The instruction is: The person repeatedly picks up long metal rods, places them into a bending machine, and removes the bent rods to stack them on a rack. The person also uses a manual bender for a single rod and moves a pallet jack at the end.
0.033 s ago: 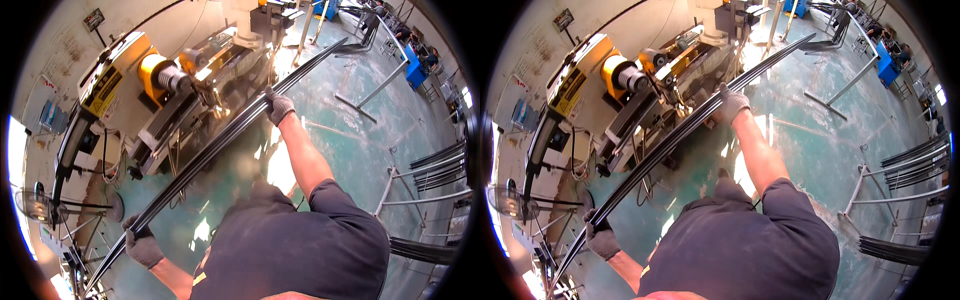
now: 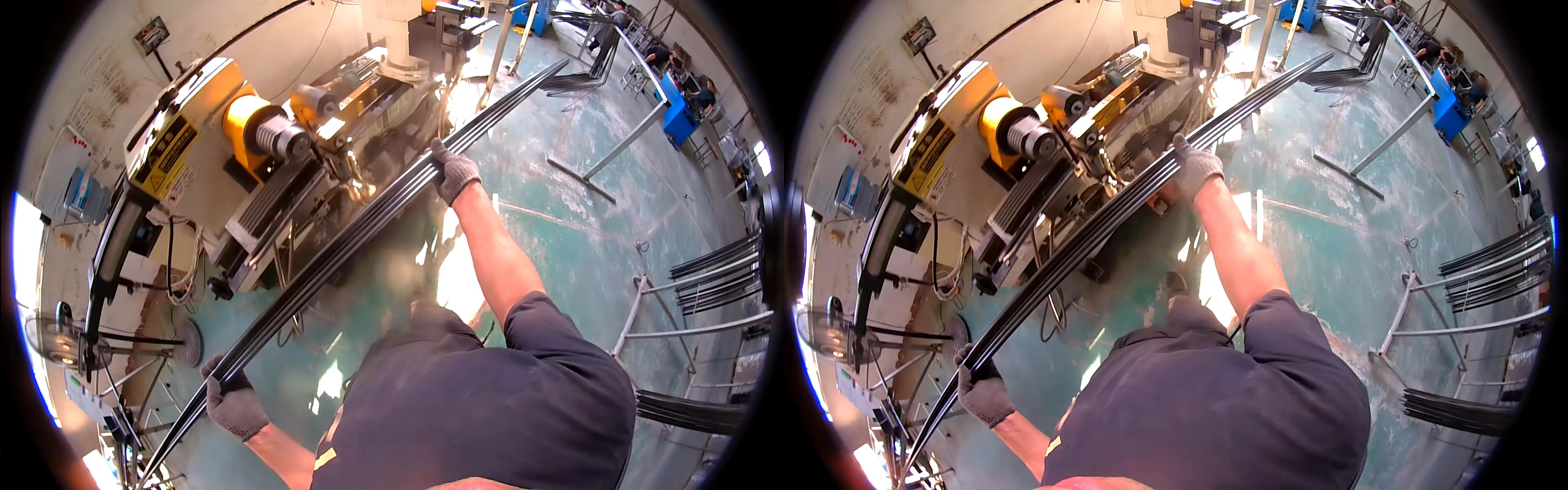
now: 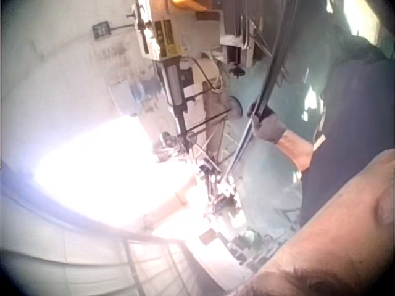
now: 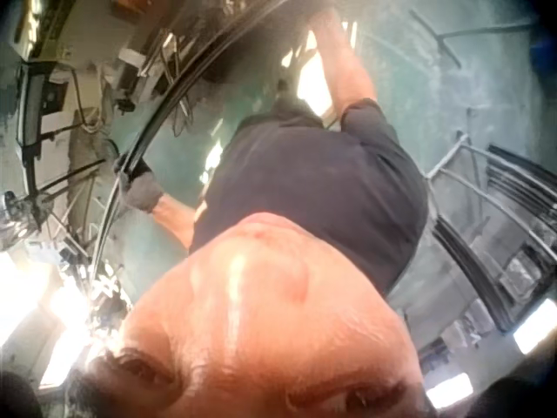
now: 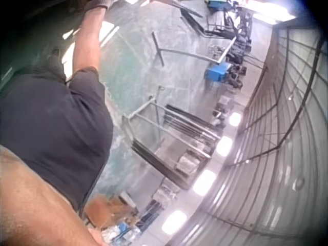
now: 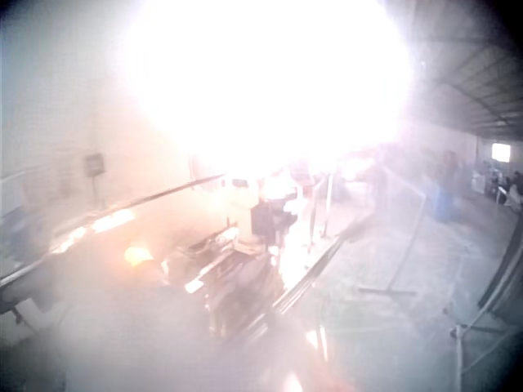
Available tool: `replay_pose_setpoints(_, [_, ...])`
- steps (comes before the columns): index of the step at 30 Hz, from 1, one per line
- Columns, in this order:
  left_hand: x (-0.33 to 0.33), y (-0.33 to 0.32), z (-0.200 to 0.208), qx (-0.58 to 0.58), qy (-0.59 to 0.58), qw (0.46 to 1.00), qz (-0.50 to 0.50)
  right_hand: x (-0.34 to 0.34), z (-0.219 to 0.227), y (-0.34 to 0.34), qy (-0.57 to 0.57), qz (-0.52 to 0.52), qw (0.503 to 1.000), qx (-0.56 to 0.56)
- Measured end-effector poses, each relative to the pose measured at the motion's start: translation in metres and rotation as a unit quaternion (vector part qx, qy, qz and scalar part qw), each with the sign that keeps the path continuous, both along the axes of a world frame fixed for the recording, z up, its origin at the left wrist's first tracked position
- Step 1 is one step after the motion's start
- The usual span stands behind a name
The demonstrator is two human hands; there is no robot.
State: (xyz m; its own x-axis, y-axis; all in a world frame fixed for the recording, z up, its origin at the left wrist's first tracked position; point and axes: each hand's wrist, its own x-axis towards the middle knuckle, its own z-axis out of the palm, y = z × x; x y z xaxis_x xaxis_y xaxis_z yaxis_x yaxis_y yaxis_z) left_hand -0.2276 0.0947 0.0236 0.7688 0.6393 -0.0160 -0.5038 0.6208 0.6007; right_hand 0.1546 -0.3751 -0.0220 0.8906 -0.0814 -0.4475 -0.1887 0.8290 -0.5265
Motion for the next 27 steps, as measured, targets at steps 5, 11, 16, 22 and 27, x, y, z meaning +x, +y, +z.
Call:
replay_pose_setpoints(5, [0.087,-0.024,-0.017,-0.017,0.013,1.000,-0.017,0.120,0.015,-0.023,-0.028,-0.029,0.997,-0.070])
replay_pose_setpoints(11, [0.158,-0.013,-0.032,-0.040,0.103,0.990,0.083,0.253,0.018,-0.046,-0.016,-0.016,0.997,-0.078])
replay_pose_setpoints(16, [0.196,-0.004,-0.046,-0.107,0.181,0.967,0.146,0.317,0.027,-0.041,0.009,0.021,0.991,-0.130])
replay_pose_setpoints(22, [0.242,0.010,-0.062,-0.152,0.146,0.967,0.143,0.385,0.021,-0.028,-0.010,0.030,0.993,-0.117])
replay_pose_setpoints(27, [0.262,0.038,-0.064,-0.186,0.101,0.967,0.141,0.448,-0.006,-0.043,0.001,0.049,0.994,-0.102])
